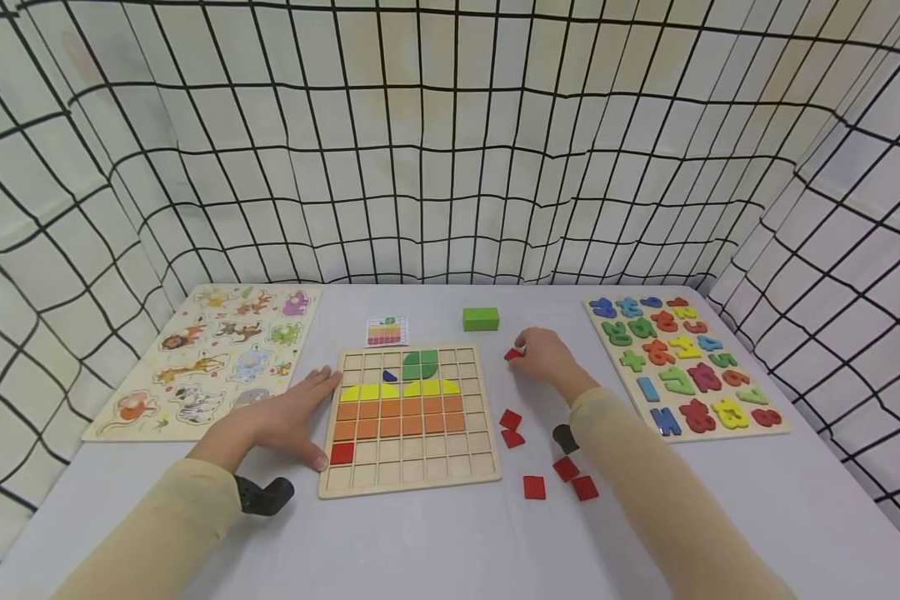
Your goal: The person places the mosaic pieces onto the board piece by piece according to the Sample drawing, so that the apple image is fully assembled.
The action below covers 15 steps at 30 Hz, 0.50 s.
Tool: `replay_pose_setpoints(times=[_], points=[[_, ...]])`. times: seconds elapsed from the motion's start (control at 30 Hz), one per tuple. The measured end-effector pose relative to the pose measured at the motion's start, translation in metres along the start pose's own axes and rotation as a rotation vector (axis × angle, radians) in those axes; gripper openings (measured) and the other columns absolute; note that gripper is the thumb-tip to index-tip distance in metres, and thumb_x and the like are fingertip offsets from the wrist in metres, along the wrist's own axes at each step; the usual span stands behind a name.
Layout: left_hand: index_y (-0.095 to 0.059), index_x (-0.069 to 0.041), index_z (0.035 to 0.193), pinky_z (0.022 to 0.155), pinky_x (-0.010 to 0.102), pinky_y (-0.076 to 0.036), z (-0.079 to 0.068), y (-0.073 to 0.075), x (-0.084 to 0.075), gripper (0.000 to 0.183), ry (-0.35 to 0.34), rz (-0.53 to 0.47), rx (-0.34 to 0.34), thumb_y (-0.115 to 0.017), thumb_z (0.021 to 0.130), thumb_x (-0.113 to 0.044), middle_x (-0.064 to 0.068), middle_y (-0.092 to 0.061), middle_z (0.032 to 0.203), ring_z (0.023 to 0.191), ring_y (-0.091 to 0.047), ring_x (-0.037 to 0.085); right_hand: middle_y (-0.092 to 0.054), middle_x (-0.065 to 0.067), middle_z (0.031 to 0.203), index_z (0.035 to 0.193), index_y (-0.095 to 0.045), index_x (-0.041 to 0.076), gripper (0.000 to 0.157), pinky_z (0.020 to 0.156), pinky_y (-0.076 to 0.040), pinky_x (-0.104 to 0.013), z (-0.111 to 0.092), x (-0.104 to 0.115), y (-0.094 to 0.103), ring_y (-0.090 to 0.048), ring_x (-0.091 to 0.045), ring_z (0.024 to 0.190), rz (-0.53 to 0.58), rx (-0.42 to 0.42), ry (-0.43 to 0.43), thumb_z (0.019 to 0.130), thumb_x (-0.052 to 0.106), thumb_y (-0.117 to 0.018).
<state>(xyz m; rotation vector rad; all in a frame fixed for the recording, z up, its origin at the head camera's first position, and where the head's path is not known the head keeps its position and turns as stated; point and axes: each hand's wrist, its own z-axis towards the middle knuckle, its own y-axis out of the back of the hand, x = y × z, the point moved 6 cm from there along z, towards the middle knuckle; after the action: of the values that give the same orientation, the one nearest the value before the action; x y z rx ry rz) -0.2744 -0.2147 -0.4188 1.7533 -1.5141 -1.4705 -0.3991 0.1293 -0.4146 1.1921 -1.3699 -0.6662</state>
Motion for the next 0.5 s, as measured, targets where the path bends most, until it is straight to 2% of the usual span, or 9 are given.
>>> replay_pose_setpoints(times=[0.2,0.4,0.5], points=[[-0.016,0.0,0.163,0.127,0.062,-0.015,-0.001,0.0,-0.001,0.13,0.001,-0.004,0.002,-0.096,0.067,-0.034,0.025,-0.007,0.171,0.159,-0.004,0.044,-0.069,-0.017,0.111,0.118,-0.067,-0.003,0.031,0.086,-0.057,-0.039,0.005,0.0,-0.004,-0.061,-0.026,0.095,-0.042,-0.017,-0.017,0.095,0.017,-0.072],[-0.016,0.0,0.163,0.127,0.063,-0.016,-0.002,0.001,-0.002,0.13,0.002,-0.004,-0.001,-0.096,0.067,-0.033,0.025,-0.007,0.171,0.159,-0.004,0.045,-0.066,-0.012,0.097,0.1,-0.065,0.004,0.016,0.079,-0.054,-0.034,0.001,0.008,-0.001,-0.058,-0.025,0.09,0.019,-0.049,0.014,0.09,0.007,-0.077],[-0.016,0.0,0.162,0.127,0.062,-0.016,-0.002,0.001,-0.002,0.129,0.002,-0.003,0.0,-0.096,0.067,-0.033,0.025,-0.008,0.171,0.159,-0.004,0.045,-0.066,-0.011,0.096,0.097,-0.066,0.005,0.013,0.077,-0.053,-0.032,-0.002,0.009,0.0,-0.058,-0.025,0.09,0.046,-0.058,0.007,0.091,0.008,-0.076]])
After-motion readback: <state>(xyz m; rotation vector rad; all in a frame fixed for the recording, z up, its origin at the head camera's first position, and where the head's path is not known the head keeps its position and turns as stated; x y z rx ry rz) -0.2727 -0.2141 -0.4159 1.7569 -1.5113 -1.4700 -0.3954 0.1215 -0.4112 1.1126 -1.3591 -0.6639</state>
